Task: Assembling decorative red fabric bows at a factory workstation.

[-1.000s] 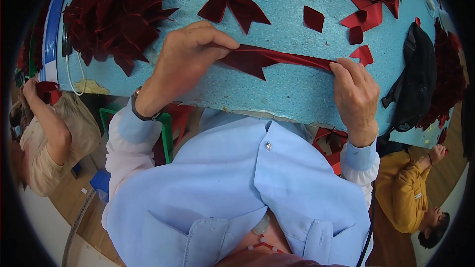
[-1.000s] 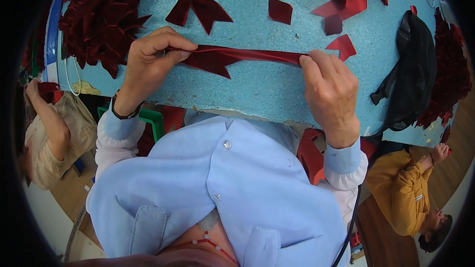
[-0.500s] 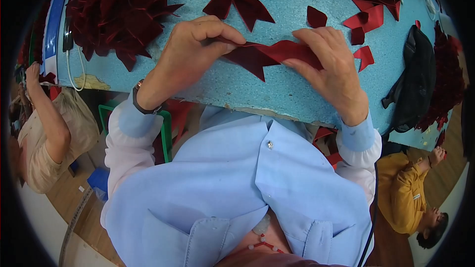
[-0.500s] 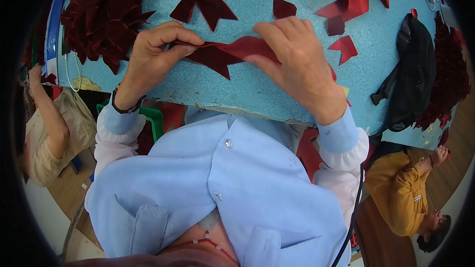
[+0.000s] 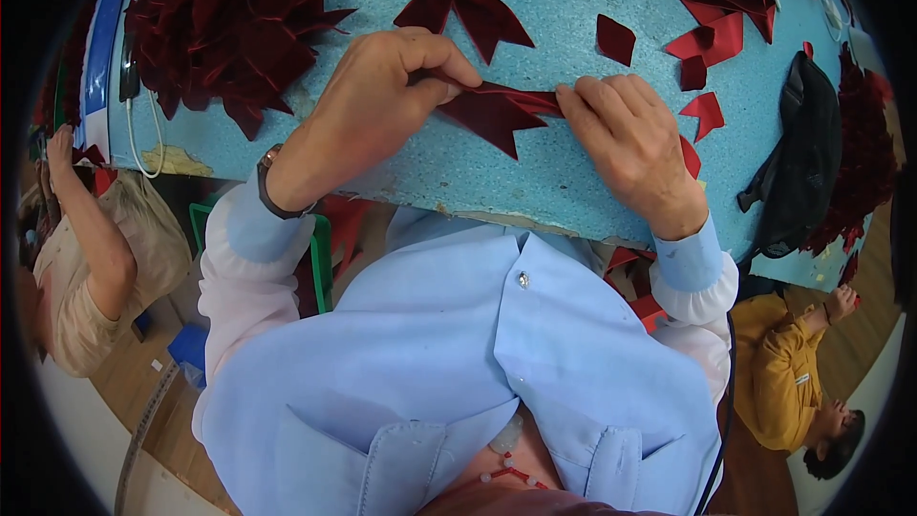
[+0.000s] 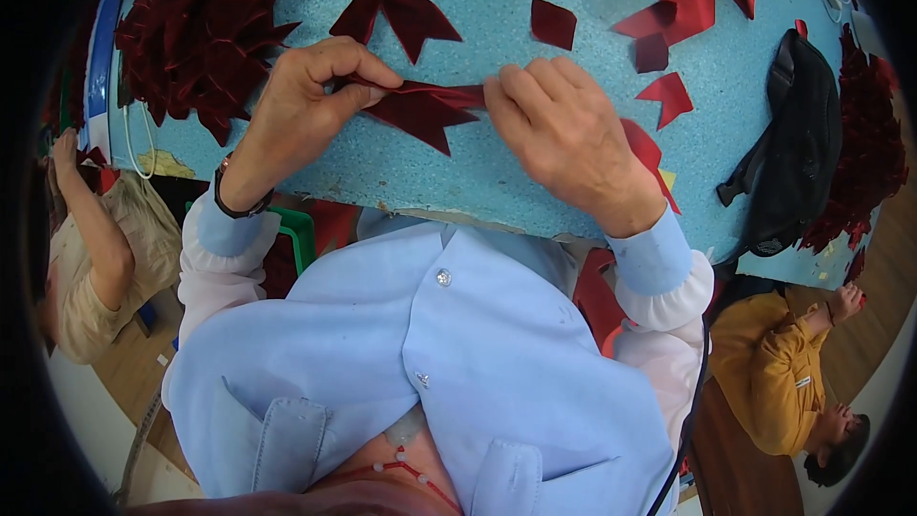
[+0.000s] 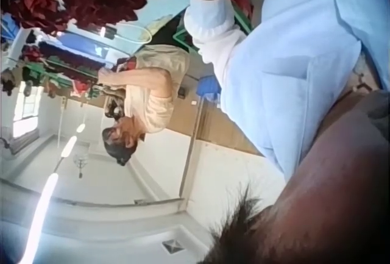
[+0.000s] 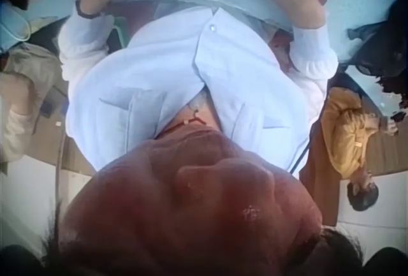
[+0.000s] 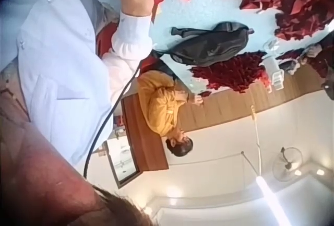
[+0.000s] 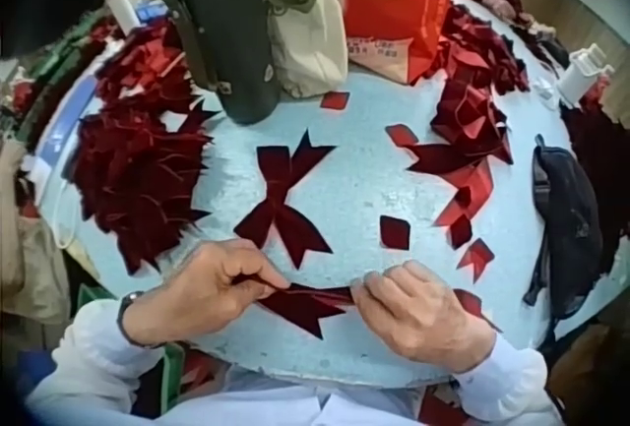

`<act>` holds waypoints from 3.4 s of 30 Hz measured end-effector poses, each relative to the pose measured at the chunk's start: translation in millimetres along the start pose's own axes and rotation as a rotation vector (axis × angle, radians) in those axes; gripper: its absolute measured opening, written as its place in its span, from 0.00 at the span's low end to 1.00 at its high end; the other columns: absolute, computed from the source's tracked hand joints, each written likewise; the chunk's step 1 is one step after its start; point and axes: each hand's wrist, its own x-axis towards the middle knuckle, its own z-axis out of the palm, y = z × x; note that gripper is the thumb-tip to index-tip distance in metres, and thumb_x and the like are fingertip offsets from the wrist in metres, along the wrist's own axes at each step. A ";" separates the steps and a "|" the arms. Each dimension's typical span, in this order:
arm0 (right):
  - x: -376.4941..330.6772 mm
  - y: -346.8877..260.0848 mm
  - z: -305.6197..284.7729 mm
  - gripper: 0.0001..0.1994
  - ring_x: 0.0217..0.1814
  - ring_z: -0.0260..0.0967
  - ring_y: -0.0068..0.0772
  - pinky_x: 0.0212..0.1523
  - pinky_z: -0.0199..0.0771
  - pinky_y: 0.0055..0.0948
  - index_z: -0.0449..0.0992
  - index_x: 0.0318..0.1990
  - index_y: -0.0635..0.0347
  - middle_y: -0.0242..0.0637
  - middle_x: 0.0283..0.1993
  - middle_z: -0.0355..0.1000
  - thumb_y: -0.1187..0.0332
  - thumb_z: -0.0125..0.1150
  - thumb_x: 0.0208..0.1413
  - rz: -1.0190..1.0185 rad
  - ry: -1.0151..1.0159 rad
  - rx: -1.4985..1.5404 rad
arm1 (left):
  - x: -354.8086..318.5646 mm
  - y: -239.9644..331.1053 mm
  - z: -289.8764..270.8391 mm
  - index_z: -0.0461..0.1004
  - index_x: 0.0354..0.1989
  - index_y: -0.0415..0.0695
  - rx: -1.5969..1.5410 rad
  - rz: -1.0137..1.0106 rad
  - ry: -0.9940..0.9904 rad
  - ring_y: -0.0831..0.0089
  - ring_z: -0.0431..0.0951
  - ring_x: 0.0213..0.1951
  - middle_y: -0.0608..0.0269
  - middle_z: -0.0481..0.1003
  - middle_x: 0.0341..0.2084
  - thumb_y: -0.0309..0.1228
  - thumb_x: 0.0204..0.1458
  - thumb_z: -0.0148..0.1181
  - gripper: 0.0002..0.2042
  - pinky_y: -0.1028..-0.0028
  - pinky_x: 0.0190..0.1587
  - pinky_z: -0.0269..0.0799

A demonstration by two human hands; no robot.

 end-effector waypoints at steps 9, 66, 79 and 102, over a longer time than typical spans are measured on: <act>-8.0 -0.4 -2.6 0.17 0.31 0.66 0.33 0.29 0.70 0.29 0.72 0.41 0.68 0.39 0.33 0.65 0.79 0.60 0.38 0.022 0.024 -0.038 | -5.9 -3.1 13.8 0.77 0.30 0.38 0.176 0.185 0.119 0.67 0.75 0.28 0.58 0.73 0.24 0.16 0.42 0.56 0.08 0.75 0.30 0.70; -65.4 -16.7 -51.4 0.15 0.37 0.67 0.38 0.36 0.71 0.33 0.75 0.39 0.67 0.43 0.41 0.68 0.75 0.64 0.38 0.194 -0.013 -0.009 | -31.6 18.1 26.2 0.79 0.31 0.40 0.423 0.266 0.121 0.61 0.70 0.31 0.55 0.69 0.23 0.13 0.39 0.51 0.13 0.68 0.35 0.69; 12.2 21.1 -28.5 0.09 0.26 0.71 0.35 0.24 0.69 0.26 0.74 0.34 0.64 0.39 0.28 0.73 0.70 0.64 0.46 -0.022 0.108 0.133 | -38.0 19.9 29.0 0.79 0.32 0.41 0.417 0.246 0.102 0.61 0.70 0.32 0.56 0.68 0.24 0.14 0.40 0.52 0.13 0.68 0.36 0.68; 38.3 9.0 33.1 0.09 0.19 0.66 0.34 0.17 0.64 0.28 0.71 0.34 0.65 0.36 0.20 0.67 0.76 0.64 0.44 0.027 0.220 0.209 | -7.1 -9.0 -12.3 0.78 0.34 0.40 -0.121 0.127 -0.071 0.78 0.74 0.31 0.64 0.74 0.27 0.17 0.43 0.61 0.09 0.82 0.32 0.70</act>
